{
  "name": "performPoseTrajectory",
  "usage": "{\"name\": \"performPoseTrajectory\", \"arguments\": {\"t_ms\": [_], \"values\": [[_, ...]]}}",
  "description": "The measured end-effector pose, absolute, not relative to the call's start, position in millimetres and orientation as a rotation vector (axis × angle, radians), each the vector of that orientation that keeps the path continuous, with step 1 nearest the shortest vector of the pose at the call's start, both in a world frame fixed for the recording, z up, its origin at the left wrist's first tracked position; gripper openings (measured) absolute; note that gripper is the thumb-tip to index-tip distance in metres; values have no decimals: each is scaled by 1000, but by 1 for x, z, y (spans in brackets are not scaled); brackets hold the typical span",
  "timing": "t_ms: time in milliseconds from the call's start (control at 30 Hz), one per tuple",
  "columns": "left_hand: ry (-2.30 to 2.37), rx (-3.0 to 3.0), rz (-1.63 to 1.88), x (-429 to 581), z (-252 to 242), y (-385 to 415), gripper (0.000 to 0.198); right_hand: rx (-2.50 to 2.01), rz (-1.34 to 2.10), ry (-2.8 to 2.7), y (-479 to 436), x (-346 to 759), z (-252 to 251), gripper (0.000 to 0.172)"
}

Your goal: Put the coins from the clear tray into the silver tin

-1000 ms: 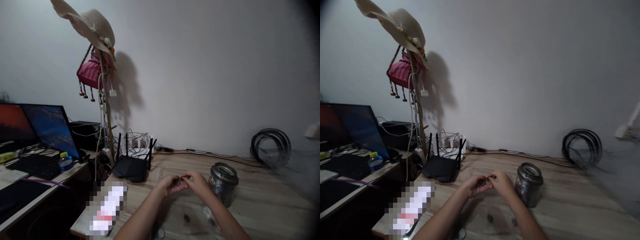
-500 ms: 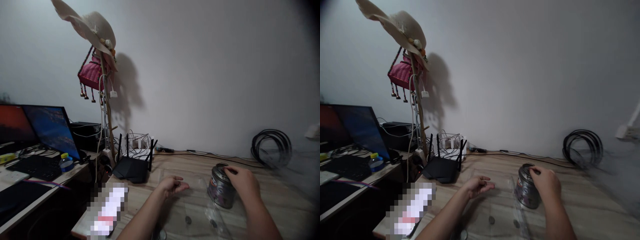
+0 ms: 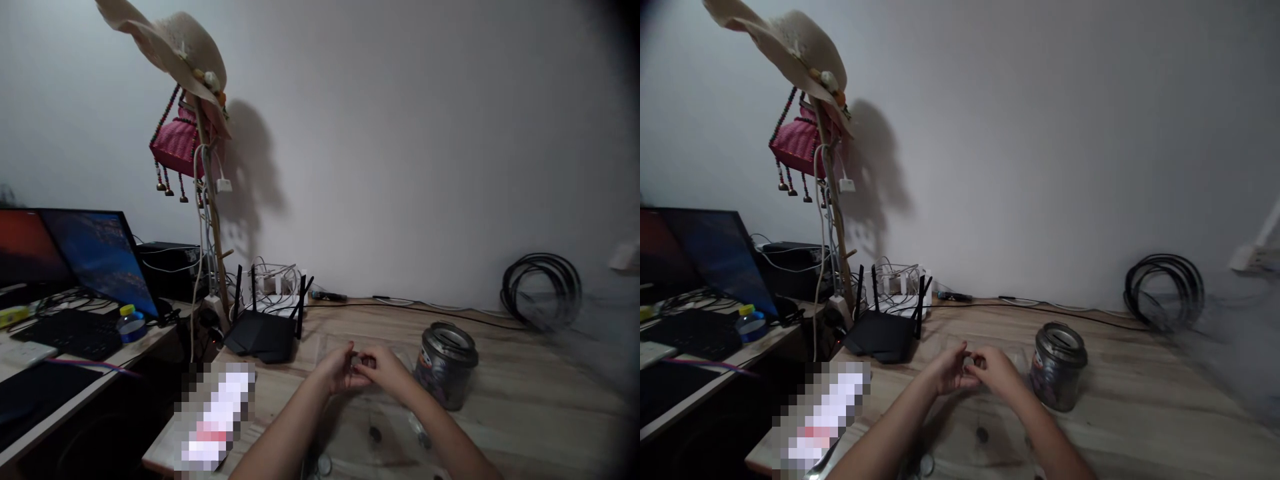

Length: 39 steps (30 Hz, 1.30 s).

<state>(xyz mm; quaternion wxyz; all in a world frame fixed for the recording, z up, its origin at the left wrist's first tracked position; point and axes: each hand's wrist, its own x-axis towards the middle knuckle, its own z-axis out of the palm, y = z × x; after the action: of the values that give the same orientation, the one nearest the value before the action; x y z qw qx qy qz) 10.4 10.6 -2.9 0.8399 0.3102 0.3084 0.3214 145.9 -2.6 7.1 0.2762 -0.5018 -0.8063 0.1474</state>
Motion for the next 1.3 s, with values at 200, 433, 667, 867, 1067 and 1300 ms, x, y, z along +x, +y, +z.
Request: {"name": "performPoseTrajectory", "arguments": {"t_ms": [200,433,667,867,1067,1300], "values": [[535,706,636,7,-4,11,45,-1284,112,-1835,-8,174,37,28],[533,700,682,6,-7,12,40,-1638,-375,-1363,-15,243,58,33],[635,691,725,8,0,9,24,-1986,-431,-1347,-9,279,53,30],[600,667,716,7,-5,13,29,-1926,-502,-1331,-15,278,58,34],[457,630,722,2,-2,12,47,-1442,-352,-1649,-22,211,58,33],[311,639,706,1,4,5,63,-1429,93,-2391,-27,141,29,22]]}}
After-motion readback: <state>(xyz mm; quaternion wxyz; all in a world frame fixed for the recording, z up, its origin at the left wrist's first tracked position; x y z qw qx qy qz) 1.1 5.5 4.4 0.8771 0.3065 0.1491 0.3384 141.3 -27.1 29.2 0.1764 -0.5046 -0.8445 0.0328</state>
